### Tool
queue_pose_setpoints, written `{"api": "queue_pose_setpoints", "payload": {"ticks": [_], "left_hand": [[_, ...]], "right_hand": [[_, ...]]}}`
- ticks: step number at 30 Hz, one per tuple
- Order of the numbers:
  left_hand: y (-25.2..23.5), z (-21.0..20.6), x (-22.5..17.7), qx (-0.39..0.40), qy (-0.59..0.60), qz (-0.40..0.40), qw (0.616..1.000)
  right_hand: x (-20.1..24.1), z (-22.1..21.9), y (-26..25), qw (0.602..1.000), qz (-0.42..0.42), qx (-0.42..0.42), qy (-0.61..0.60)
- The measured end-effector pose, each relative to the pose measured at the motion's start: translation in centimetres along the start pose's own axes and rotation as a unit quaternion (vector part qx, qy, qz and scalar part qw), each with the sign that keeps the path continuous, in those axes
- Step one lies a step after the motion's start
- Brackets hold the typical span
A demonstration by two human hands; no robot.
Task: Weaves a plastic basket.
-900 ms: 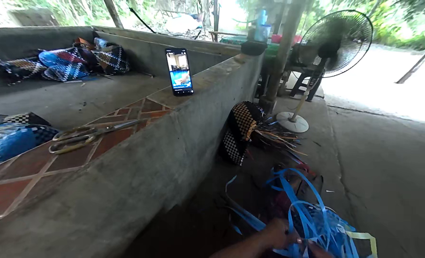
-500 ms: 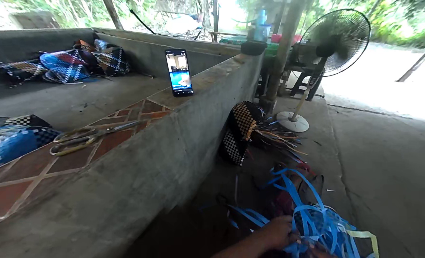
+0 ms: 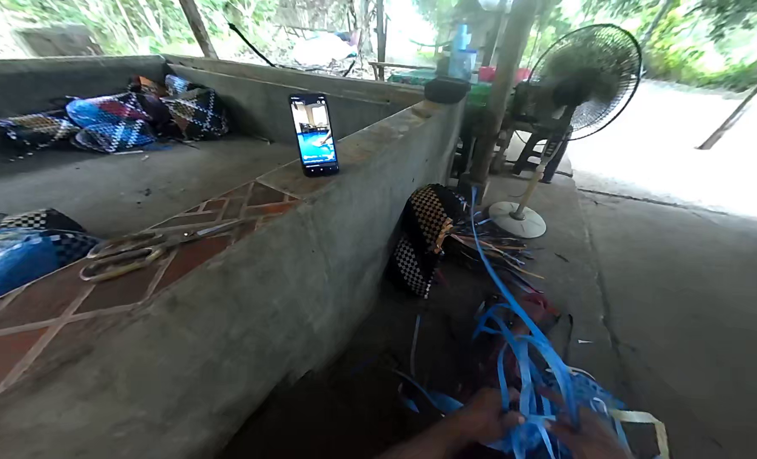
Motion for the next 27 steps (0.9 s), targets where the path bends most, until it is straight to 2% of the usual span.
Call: {"api": "queue_pose_setpoints", "payload": {"ticks": [1, 2, 6, 9, 12, 16, 18, 22, 23, 25, 27], "left_hand": [[0.2, 0.0, -0.4, -0.003, 0.010, -0.005, 1.000], [0.3, 0.0, -0.8, -0.005, 0.017, -0.013, 1.000], [0.2, -0.4, -1.1, 0.007, 0.013, -0.023, 1.000], [-0.4, -0.2, -0.1, -0.004, 0.044, 0.040, 0.998], [-0.6, -0.3, 0.5, -0.024, 0.078, 0.100, 0.992], [-0.8, -0.6, 1.1, 0.000, 0.031, 0.160, 0.987], [-1.0, -0.6, 1.4, 0.010, 0.019, 0.166, 0.986], [-1.1, -0.4, 2.0, -0.013, 0.014, 0.208, 0.978], [-1.1, -0.5, 2.1, -0.015, 0.010, 0.213, 0.977], [-1.1, -0.4, 2.2, -0.019, 0.004, 0.222, 0.975], [-1.1, -0.2, 2.1, -0.020, -0.005, 0.227, 0.974]], "right_hand": [[-2.1, -1.2, -1.0, 0.999, -0.037, -0.006, 0.027], [-3.5, -2.0, -1.5, 0.998, -0.035, -0.036, 0.023], [-4.2, -2.8, -0.2, 0.971, 0.074, -0.204, -0.104], [-4.8, -3.1, 0.6, 0.951, 0.120, -0.253, -0.130], [-5.2, -3.9, 0.9, 0.955, 0.125, -0.247, -0.105], [-7.1, -4.9, 0.5, 0.967, 0.062, -0.214, -0.122], [-5.6, -4.2, 1.3, 0.960, 0.037, -0.224, -0.166], [-2.3, -2.2, 3.1, 0.954, 0.077, -0.238, -0.164], [-2.9, -2.4, 3.0, 0.957, 0.062, -0.233, -0.159], [-5.6, -3.8, 2.6, 0.965, -0.037, -0.193, -0.175], [-7.7, -5.4, 2.3, 0.948, -0.133, -0.165, -0.237]]}}
Point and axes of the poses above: each hand's wrist, its own y-axis away from the middle knuckle, its own z-axis out of the back of the hand, x = y × z, the point moved 8 cm from there along -y, towards the middle knuckle, and after that the axes turned 2 degrees about -y, right-handed, at the moved point
